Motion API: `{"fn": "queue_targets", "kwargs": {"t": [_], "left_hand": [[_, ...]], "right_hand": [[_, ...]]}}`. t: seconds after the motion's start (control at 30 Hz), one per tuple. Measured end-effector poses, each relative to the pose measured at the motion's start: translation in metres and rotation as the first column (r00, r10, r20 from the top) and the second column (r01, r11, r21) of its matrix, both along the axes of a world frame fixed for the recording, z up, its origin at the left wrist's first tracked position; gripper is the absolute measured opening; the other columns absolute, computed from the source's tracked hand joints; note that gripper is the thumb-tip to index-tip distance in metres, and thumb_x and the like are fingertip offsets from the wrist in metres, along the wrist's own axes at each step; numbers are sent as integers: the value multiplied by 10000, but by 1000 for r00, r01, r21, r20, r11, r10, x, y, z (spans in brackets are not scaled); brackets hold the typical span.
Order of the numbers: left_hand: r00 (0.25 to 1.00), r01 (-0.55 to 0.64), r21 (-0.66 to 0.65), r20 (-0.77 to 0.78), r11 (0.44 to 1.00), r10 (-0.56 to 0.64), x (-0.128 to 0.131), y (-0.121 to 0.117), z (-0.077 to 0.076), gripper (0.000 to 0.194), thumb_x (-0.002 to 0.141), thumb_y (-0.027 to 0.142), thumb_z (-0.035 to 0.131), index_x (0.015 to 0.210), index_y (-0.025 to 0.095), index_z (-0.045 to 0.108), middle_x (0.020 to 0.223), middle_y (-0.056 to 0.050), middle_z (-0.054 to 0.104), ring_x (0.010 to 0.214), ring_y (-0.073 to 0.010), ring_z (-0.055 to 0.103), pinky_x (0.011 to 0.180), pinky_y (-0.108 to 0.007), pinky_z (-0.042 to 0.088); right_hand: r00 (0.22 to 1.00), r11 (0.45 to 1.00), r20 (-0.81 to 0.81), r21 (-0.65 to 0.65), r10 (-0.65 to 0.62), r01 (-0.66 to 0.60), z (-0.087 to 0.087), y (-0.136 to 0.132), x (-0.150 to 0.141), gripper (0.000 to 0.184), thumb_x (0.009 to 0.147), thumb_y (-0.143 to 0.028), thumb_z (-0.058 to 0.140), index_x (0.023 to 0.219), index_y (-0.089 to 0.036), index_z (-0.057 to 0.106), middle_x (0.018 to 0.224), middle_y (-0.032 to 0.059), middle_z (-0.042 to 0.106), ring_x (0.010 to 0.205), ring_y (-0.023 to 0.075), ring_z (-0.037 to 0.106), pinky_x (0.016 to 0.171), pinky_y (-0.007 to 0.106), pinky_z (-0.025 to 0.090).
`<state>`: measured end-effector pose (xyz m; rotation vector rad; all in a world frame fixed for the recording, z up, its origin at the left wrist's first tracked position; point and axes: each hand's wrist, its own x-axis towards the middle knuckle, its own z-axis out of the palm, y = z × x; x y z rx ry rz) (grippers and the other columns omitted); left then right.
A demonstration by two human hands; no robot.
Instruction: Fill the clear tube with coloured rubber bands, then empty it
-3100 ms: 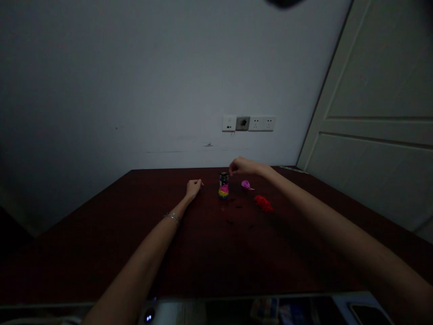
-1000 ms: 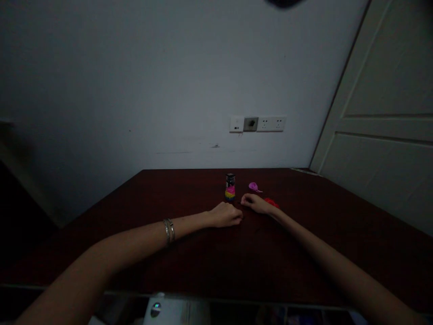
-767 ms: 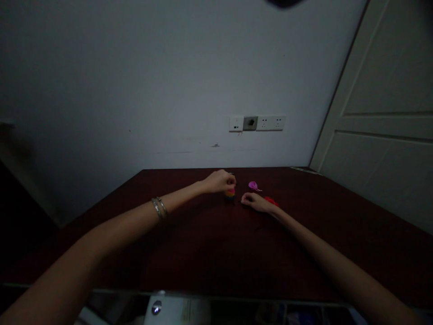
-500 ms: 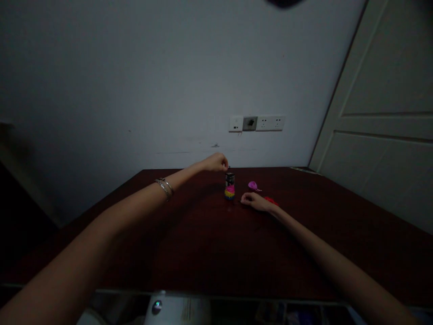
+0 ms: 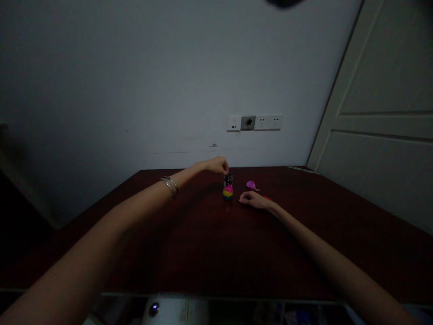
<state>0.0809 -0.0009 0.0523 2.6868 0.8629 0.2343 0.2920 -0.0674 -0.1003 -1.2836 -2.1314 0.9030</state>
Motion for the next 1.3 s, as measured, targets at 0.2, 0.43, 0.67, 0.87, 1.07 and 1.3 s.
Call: {"fn": "queue_targets", "kwargs": {"t": [0.2,0.43,0.67,0.87,1.07,1.3], "left_hand": [[986,-20,-91,166,996,35,-7,4,-1,205,609,266,628,684,81,675,565,-5,577,539,-78,433,535,-205,301],[893,-187,-197,374,962,250,-22,15,-25,320,643,414,618,647,95,639,480,36,444,467,-55,328,464,-204,227],[674,-435,-376,467,818,573,-51,24,-93,377,749,441,500,609,103,591,437,31,414,432,-66,337,444,-208,232],[594,-510,-434,446,742,669,-65,18,-143,414,758,477,457,620,115,604,392,43,376,406,-78,332,445,-213,234],[458,-555,-424,562,715,689,-64,19,-157,409,722,468,460,571,122,615,382,25,417,417,-99,375,477,-221,272],[487,-573,-350,581,741,652,-64,11,-154,284,699,300,448,557,128,624,424,11,488,458,-112,438,523,-225,321]], "right_hand": [[1000,1000,-3,-1,-13,13,-3,3,0,332,716,-469,576,727,-137,581,686,16,570,626,122,496,612,259,403],[999,999,-2,-15,-40,40,-2,4,-1,341,712,-474,575,732,-134,587,676,14,566,616,116,489,602,254,401],[950,960,-181,78,-253,270,32,13,2,353,695,-495,576,726,-143,586,681,37,566,612,133,496,551,255,410],[959,929,-136,249,-248,275,106,30,3,317,701,-432,596,753,-124,650,661,52,605,626,147,524,569,260,414],[959,948,197,284,-203,142,144,28,-31,226,694,-280,616,793,-95,701,742,70,675,714,159,579,639,238,423],[885,964,413,233,-216,126,149,22,-61,194,684,-194,618,812,-96,726,775,69,700,723,152,600,586,193,409]]}}
